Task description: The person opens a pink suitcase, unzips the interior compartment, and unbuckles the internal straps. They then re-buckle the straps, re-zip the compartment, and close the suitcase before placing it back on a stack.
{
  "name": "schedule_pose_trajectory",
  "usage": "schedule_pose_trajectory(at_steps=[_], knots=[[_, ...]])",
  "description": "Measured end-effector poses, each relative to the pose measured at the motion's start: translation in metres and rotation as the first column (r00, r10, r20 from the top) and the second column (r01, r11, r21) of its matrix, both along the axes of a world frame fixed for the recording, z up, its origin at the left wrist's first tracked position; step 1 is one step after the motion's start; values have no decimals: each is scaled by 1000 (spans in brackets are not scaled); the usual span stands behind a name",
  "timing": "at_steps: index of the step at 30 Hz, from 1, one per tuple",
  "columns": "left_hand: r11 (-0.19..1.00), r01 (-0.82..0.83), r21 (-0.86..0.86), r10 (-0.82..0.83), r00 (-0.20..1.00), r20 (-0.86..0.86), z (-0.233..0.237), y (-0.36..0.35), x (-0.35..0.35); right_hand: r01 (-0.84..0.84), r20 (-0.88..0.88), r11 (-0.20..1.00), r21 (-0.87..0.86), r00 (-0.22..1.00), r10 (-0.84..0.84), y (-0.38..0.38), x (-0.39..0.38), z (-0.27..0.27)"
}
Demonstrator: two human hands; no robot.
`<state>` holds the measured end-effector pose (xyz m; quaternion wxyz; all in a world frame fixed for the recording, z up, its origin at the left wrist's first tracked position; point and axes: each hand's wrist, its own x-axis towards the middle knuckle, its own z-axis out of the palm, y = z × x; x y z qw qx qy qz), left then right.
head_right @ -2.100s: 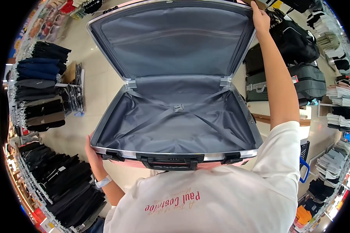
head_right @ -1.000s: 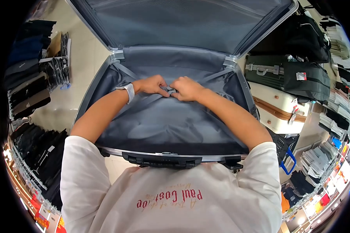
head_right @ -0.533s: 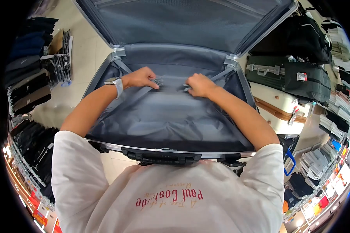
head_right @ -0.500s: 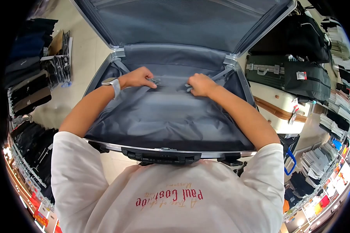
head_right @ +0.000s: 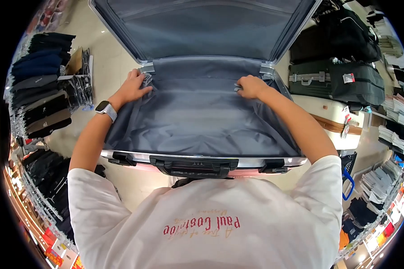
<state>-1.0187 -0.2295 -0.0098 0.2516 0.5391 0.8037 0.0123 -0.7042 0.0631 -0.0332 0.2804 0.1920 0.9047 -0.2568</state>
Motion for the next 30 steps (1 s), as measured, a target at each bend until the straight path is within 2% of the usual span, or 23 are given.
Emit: schedule_pose_trajectory(at_steps=[2,4,7,8,9,10,12,13,14,16,18,20,22,24,25,27,28,30], knots=[[1000,-6,-16,6,1000,-28,3,2,-6,-5,82,1000,7,997,4,7,1,7],[991,-128,31,125,988,89,-5,0,-19,-18,79,998,52,997,14,13,4,7],[997,-42,64,38,997,64,6,11,-23,254,84,955,-152,966,-244,21,12,16],[997,-12,70,9,999,42,13,15,-22,262,84,956,-134,964,-253,23,15,20],[992,58,109,-62,998,32,15,17,-20,378,61,900,-217,926,-374,23,15,27],[991,60,123,-65,997,34,12,22,-19,478,47,824,-303,872,-488,23,14,33],[988,-76,134,54,985,162,4,34,-10,530,60,803,-273,842,-536,26,10,44],[993,-67,102,56,993,103,2,38,-4,600,9,755,-265,785,-620,27,8,50],[992,-67,107,55,992,114,0,41,1,664,-43,701,-261,717,-695,28,7,54],[1000,27,-4,-25,969,245,-2,47,7,683,-48,666,-300,687,-725,28,6,63],[998,50,-34,-38,961,274,-4,48,16,740,79,471,-479,571,-817,22,9,69],[981,112,-157,-58,948,312,-8,51,26,715,125,505,-484,627,-769,18,11,68],[974,165,-152,-108,939,326,-21,57,35,707,214,409,-577,614,-760,11,13,63],[918,257,-303,-140,923,359,-27,65,46,709,261,374,-597,613,-745,1,13,52],[914,261,-311,-141,922,360,-28,67,50,707,295,345,-617,614,-732,-4,11,49],[871,372,-321,-307,922,235,-31,71,61,702,325,342,-625,632,-704,-17,7,54],[864,381,-328,-314,918,241,-29,77,66,696,348,348,-628,651,-674,-22,6,55],[801,399,-447,-355,917,184,-25,89,75,697,363,338,-633,653,-665,-28,9,49]])
